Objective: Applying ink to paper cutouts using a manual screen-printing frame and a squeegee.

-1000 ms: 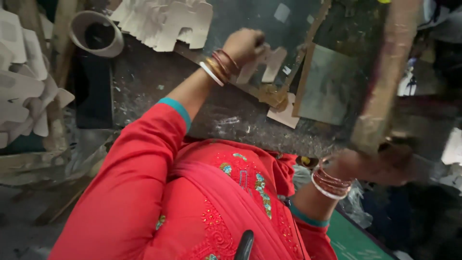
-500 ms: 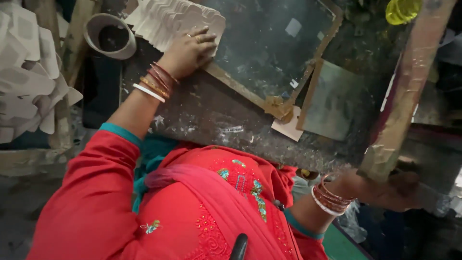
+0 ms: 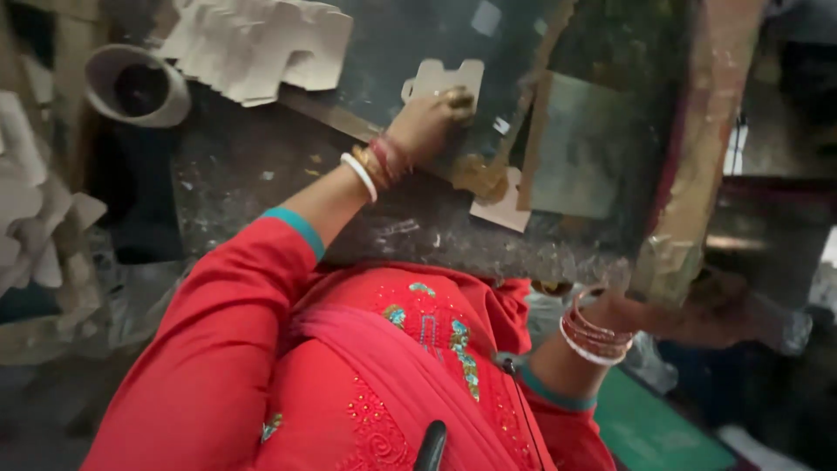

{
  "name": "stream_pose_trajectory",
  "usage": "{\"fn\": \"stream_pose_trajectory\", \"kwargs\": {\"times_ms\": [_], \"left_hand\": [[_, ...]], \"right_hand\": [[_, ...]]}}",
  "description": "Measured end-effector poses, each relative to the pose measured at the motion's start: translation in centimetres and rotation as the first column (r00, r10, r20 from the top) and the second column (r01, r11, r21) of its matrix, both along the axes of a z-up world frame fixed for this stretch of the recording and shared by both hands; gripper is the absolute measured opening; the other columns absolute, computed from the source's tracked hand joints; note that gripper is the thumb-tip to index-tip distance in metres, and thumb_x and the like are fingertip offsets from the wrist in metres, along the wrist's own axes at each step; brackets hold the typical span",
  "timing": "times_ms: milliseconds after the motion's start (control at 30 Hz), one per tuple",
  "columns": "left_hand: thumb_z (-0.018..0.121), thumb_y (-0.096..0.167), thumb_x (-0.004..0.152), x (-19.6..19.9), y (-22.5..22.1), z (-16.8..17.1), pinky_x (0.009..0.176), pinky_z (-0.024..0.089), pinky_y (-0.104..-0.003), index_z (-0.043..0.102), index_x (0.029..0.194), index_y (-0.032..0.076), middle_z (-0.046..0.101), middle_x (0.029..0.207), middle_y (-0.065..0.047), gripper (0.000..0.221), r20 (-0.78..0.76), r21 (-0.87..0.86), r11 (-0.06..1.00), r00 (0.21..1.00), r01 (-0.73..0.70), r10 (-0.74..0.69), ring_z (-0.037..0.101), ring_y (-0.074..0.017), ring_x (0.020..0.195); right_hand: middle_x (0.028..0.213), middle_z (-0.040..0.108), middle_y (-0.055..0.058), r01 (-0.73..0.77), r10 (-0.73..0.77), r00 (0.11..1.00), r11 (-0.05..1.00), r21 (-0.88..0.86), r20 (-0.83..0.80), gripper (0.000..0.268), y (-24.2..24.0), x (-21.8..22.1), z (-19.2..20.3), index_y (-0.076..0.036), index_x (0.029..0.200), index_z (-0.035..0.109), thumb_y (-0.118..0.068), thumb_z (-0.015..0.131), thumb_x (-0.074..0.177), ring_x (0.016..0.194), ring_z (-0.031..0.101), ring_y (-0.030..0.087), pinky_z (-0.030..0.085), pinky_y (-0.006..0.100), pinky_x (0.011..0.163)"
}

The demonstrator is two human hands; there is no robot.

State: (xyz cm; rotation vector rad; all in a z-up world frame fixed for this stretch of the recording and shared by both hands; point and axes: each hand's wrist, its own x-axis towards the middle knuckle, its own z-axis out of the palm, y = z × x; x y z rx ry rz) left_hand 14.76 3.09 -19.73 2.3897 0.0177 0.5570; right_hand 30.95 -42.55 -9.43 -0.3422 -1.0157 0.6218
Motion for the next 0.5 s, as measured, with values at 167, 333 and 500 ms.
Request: {"fn": "stream_pose_trajectory", "kwargs": {"times_ms": [167, 333, 500], "left_hand": [[0.062, 0.01, 0.089, 3.1, -1.0, -0.9, 0.097, 0.051, -0.042, 0.076, 0.117, 0.011, 0.066, 0.134, -0.009, 0.031, -0.012, 0.137, 0.981, 0.991, 0.137, -0.136, 0.062, -0.0324, 0.122], [0.066, 0.016, 0.087, 1.2, -1.2, 0.7, 0.106, 0.049, -0.039, 0.076, 0.114, 0.013, 0.067, 0.132, -0.006, 0.029, 0.001, 0.304, 0.917, 0.963, 0.258, -0.271, 0.056, -0.0285, 0.133], [0.069, 0.022, 0.083, 1.3, -0.7, 1.3, 0.104, 0.048, -0.04, 0.077, 0.11, 0.015, 0.069, 0.129, -0.006, 0.029, 0.027, 0.311, 0.907, 0.952, 0.283, -0.306, 0.057, -0.0284, 0.129]], "right_hand": [[0.111, 0.073, 0.018, 0.056, -0.064, 0.98, 0.997, -0.046, -0.19, 0.065, -5.5, 3.1, -4.6, 0.0, 0.114, 0.07, -0.058, 0.041, 0.109, 0.109, 0.07, 0.03, 0.043, 0.052, 0.109], [0.139, 0.058, 0.023, -0.01, 0.017, 0.979, 0.999, 0.033, -0.202, 0.058, 2.4, -1.2, 2.5, -0.004, 0.135, 0.065, -0.051, 0.048, 0.106, 0.123, 0.058, 0.036, 0.033, 0.056, 0.113], [0.138, 0.06, 0.023, 0.323, -0.325, 0.944, 0.946, -0.032, -0.063, 0.051, 4.7, -1.9, 2.9, -0.004, 0.139, 0.064, -0.041, 0.052, 0.108, 0.114, 0.057, 0.031, 0.035, 0.051, 0.102]]}}
